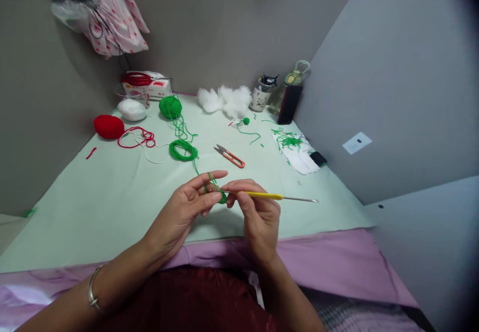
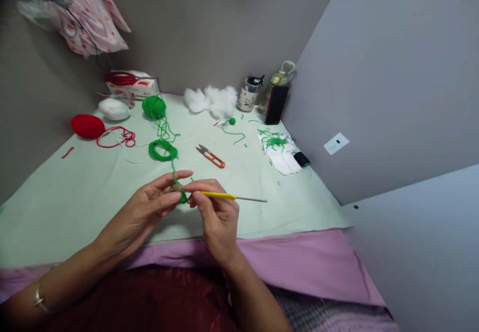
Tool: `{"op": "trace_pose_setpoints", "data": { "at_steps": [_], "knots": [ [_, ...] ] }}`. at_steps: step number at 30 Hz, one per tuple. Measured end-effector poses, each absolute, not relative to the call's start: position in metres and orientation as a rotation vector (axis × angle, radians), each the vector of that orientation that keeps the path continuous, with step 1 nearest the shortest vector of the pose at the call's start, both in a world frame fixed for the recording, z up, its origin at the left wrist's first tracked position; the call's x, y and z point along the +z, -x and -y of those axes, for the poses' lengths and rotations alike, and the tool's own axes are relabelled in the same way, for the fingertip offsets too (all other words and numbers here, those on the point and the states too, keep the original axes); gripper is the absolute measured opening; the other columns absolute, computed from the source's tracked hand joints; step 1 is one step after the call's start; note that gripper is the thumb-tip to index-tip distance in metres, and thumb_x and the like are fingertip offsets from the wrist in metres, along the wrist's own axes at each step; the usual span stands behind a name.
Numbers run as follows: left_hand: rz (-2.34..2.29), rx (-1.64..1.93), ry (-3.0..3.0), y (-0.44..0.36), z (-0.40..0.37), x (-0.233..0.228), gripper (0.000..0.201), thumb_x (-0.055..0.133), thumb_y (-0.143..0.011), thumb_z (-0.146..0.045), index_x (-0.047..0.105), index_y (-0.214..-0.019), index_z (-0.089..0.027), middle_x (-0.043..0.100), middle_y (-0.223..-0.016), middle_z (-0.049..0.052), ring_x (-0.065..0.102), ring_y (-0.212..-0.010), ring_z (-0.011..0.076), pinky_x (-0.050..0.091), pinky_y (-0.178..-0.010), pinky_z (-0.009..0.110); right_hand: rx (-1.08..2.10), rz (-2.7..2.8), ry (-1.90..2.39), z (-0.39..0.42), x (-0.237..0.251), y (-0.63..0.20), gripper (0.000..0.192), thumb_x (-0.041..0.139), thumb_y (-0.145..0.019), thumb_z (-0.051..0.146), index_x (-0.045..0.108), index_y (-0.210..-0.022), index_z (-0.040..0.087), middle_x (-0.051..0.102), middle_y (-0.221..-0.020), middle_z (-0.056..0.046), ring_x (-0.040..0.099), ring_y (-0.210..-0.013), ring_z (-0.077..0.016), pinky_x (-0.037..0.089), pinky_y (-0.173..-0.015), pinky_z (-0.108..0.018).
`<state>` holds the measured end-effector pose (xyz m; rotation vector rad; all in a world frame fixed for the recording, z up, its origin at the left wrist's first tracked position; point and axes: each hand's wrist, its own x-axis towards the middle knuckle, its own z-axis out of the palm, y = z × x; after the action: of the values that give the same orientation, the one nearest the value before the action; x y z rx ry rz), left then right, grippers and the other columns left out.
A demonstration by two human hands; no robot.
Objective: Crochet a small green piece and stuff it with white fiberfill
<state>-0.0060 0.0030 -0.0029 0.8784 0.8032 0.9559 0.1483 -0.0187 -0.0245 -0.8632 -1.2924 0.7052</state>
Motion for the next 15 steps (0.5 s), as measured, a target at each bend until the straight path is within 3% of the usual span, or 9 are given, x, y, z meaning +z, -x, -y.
{"op": "trace_pose_setpoints", "data": {
  "at_steps": [15],
  "knots": [
    [-0.723,0.912,-0.894,0.0135,0.0029,-0.0057,0.022,0.08,-0.088,-0.032,0.08,-0.108,-0.023,0.068,-0.093,0.002,0.047,-0.077,0.0141,0.033,-0.067,0.026,0.782,1.363,0.936,0.0239,-0.0148,-0.1428,0.02,0.06,-0.102,0.024,0.079,-0.097,0.021,0.077,-0.092,-0.004,0.065,-0.072,-0.0131,0.056,-0.07,-0.029]
  ]
}}
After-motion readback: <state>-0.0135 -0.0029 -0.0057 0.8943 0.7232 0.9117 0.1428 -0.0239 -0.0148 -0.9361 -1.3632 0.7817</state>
